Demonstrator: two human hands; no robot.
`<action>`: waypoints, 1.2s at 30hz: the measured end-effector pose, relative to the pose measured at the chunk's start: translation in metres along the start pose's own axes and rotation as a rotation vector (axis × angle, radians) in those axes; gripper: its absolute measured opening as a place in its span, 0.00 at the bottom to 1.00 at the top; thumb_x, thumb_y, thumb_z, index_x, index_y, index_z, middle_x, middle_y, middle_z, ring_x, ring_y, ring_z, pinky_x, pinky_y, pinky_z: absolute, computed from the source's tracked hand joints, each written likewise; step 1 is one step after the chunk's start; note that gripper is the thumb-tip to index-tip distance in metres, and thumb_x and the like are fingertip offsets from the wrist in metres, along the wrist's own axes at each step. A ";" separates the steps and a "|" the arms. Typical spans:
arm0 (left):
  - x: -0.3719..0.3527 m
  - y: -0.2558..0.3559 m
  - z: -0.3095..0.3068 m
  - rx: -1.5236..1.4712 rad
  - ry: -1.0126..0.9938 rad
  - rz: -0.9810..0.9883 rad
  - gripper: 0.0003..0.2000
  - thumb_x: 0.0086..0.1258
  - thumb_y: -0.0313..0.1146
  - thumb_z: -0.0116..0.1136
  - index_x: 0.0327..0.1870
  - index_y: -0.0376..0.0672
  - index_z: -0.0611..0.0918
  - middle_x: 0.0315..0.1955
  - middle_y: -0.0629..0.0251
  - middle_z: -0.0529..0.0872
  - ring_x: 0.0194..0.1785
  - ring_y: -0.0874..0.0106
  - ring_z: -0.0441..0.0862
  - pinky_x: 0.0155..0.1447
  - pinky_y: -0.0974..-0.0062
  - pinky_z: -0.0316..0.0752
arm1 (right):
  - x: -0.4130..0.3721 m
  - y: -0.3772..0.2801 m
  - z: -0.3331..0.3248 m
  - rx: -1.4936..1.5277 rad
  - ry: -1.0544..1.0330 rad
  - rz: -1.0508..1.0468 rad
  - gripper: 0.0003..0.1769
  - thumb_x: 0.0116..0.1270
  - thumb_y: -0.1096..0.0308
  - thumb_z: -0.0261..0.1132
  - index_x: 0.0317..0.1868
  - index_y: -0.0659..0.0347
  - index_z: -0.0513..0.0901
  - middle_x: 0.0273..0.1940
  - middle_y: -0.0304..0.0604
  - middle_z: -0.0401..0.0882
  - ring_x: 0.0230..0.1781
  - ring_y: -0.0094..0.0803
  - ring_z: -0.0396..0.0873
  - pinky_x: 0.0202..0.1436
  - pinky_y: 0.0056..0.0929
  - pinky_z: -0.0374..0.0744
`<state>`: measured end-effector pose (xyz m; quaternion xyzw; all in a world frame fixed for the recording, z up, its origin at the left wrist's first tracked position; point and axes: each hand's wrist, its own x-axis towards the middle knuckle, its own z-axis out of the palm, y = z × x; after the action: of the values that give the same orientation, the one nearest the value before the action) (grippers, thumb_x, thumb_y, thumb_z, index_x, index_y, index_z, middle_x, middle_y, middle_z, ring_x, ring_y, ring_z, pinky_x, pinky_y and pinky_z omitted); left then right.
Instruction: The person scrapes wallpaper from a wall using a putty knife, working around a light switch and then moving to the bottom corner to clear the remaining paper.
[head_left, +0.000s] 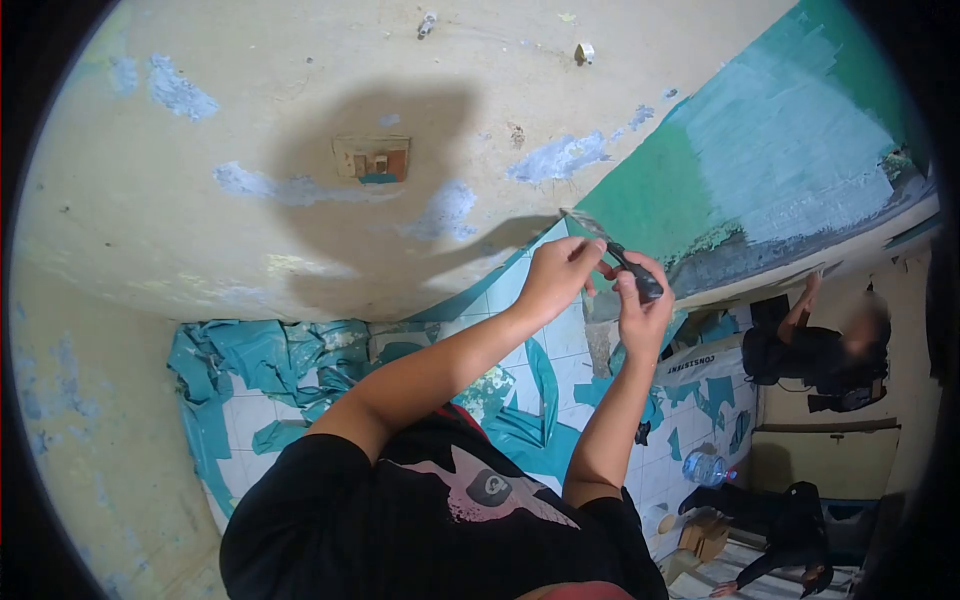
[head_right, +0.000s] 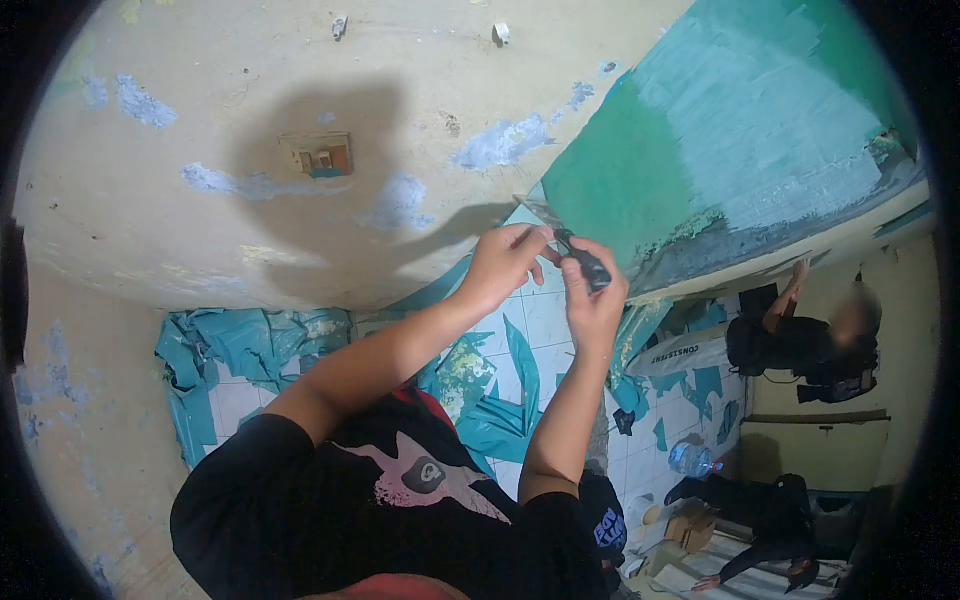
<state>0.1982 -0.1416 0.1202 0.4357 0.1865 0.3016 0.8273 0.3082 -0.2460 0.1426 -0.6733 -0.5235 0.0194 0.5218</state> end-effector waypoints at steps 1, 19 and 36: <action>0.001 -0.006 0.001 0.164 0.037 0.153 0.14 0.70 0.34 0.56 0.46 0.30 0.80 0.29 0.59 0.86 0.21 0.78 0.78 0.23 0.81 0.69 | 0.005 0.017 0.004 0.200 0.004 0.089 0.14 0.66 0.69 0.64 0.49 0.68 0.79 0.36 0.46 0.83 0.38 0.31 0.82 0.45 0.28 0.78; 0.008 -0.021 0.008 1.097 0.081 0.774 0.24 0.57 0.23 0.61 0.58 0.35 0.76 0.51 0.52 0.70 0.56 0.53 0.71 0.57 0.62 0.72 | 0.016 0.042 -0.026 0.122 -0.086 0.002 0.17 0.61 0.67 0.71 0.47 0.68 0.83 0.39 0.45 0.84 0.39 0.28 0.81 0.46 0.24 0.76; 0.058 -0.048 0.023 1.166 0.043 1.031 0.09 0.56 0.28 0.54 0.37 0.36 0.74 0.37 0.56 0.75 0.43 0.61 0.73 0.51 0.66 0.64 | 0.019 0.060 -0.024 0.138 -0.031 0.049 0.17 0.61 0.64 0.72 0.45 0.68 0.84 0.39 0.43 0.83 0.38 0.27 0.79 0.44 0.24 0.77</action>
<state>0.2703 -0.1383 0.0900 0.8261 0.1049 0.5098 0.2160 0.3719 -0.2430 0.1205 -0.6478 -0.5125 0.0787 0.5581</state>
